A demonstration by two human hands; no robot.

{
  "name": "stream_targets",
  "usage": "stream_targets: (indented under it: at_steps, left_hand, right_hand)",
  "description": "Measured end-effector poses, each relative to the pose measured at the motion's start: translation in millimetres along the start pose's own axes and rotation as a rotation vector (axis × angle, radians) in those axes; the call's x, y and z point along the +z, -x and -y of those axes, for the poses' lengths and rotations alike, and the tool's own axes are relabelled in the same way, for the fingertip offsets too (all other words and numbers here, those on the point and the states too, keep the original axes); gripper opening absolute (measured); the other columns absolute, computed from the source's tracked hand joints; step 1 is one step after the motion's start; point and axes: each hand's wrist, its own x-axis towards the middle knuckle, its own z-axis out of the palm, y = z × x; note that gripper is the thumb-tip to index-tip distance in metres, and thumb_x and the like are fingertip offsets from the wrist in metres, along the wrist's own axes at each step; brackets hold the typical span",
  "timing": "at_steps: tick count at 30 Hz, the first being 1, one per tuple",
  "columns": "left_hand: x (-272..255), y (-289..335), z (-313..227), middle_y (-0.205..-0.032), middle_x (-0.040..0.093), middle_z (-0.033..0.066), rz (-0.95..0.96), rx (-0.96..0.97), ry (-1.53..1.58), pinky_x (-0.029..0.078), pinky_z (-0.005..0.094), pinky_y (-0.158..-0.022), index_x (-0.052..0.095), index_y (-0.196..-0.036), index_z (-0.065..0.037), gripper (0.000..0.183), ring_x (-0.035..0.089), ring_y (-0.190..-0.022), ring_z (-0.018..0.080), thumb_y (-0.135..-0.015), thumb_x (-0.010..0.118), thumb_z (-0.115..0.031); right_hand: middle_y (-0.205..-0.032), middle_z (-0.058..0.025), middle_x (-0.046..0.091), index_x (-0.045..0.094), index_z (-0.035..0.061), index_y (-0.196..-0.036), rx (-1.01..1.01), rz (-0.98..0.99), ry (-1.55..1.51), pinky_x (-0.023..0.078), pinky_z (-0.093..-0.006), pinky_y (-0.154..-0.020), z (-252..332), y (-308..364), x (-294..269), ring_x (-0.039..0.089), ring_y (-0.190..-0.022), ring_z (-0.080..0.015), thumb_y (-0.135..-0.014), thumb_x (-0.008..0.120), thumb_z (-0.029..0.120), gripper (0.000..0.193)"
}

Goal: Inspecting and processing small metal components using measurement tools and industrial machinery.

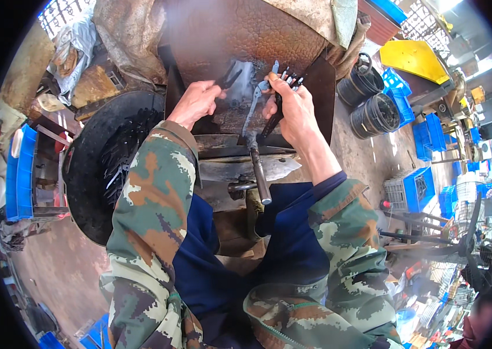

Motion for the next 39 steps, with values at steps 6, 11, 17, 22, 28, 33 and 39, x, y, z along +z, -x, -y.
stream_targets:
  at_steps: [6,11,17,22,28,33,39]
  left_hand:
    - [-4.5,-17.9,27.6,-0.064,0.056,0.003,0.089,0.052,-0.341,0.04,0.0277,-0.053,0.071,-0.096,0.002,0.021,0.05,-0.055,0.0092,-0.089,0.061,-0.015]
    - [-5.5,-20.2,38.1,-0.078,0.058,0.0065,0.07,0.203,-0.457,0.044,0.0312,-0.061,0.069,-0.1,0.006,0.024,0.055,-0.065,0.0144,-0.088,0.061,-0.012]
    - [-5.0,-15.4,29.4,-0.094,0.061,0.0155,0.099,0.378,-0.564,0.046,0.0388,-0.077,0.068,-0.107,0.004,0.028,0.059,-0.084,0.0301,-0.086,0.06,-0.012]
    - [-7.2,-16.1,28.6,-0.092,0.062,0.0188,0.085,0.353,-0.55,0.047,0.0412,-0.08,0.068,-0.105,0.002,0.026,0.061,-0.086,0.0364,-0.085,0.06,-0.012]
    - [-3.3,-18.0,29.0,-0.087,0.055,0.0051,0.104,0.297,-0.515,0.045,0.033,-0.073,0.07,-0.107,0.001,0.026,0.055,-0.077,0.0172,-0.086,0.058,-0.008]
    - [-3.3,-17.7,26.3,-0.095,0.063,0.016,0.141,0.359,-0.48,0.047,0.0384,-0.079,0.07,-0.108,0.001,0.029,0.061,-0.084,0.0335,-0.084,0.058,-0.011]
    - [6.0,-10.7,4.5,-0.096,0.067,0.0162,0.052,0.373,-0.805,0.048,0.0365,-0.083,0.07,-0.105,0.003,0.027,0.065,-0.091,0.0319,-0.085,0.057,-0.01]
  right_hand:
    - [-0.083,-0.0122,0.064,0.063,0.0016,-0.098,0.112,-0.053,-0.252,0.058,-0.0391,-0.064,11.5,-4.6,-19.1,0.065,-0.066,-0.0229,-0.099,0.059,0.021,0.02]
    - [-0.093,-0.014,0.064,0.056,0.0019,-0.1,0.124,-0.067,-0.395,0.061,-0.0497,-0.081,19.2,-4.5,-26.6,0.07,-0.088,-0.034,-0.101,0.054,0.02,0.018]
    - [-0.099,-0.0166,0.063,0.054,0.002,-0.104,0.151,-0.127,-0.417,0.061,-0.0516,-0.08,17.2,-5.3,-31.2,0.069,-0.088,-0.0348,-0.102,0.053,0.021,0.019]
    - [-0.09,-0.0121,0.06,0.057,0.0026,-0.099,0.183,-0.173,-0.444,0.061,-0.0488,-0.075,17.0,-4.7,-33.8,0.067,-0.079,-0.0294,-0.097,0.064,0.021,0.02]
    - [-0.071,-0.0035,0.056,0.058,0.0085,-0.087,0.163,-0.056,-0.433,0.05,-0.0376,-0.055,14.6,-5.6,-44.5,0.054,-0.058,-0.0167,-0.092,0.072,0.018,0.017]
    - [-0.069,-0.0035,0.056,0.057,0.008,-0.085,0.148,-0.043,-0.383,0.045,-0.0366,-0.051,16.9,-0.1,-38.0,0.05,-0.053,-0.0155,-0.092,0.071,0.018,0.019]
    - [-0.07,-0.0045,0.057,0.059,0.0058,-0.085,0.088,-0.045,-0.146,0.043,-0.0326,-0.045,26.8,10.9,-32.2,0.049,-0.048,-0.0141,-0.092,0.07,0.019,0.018]
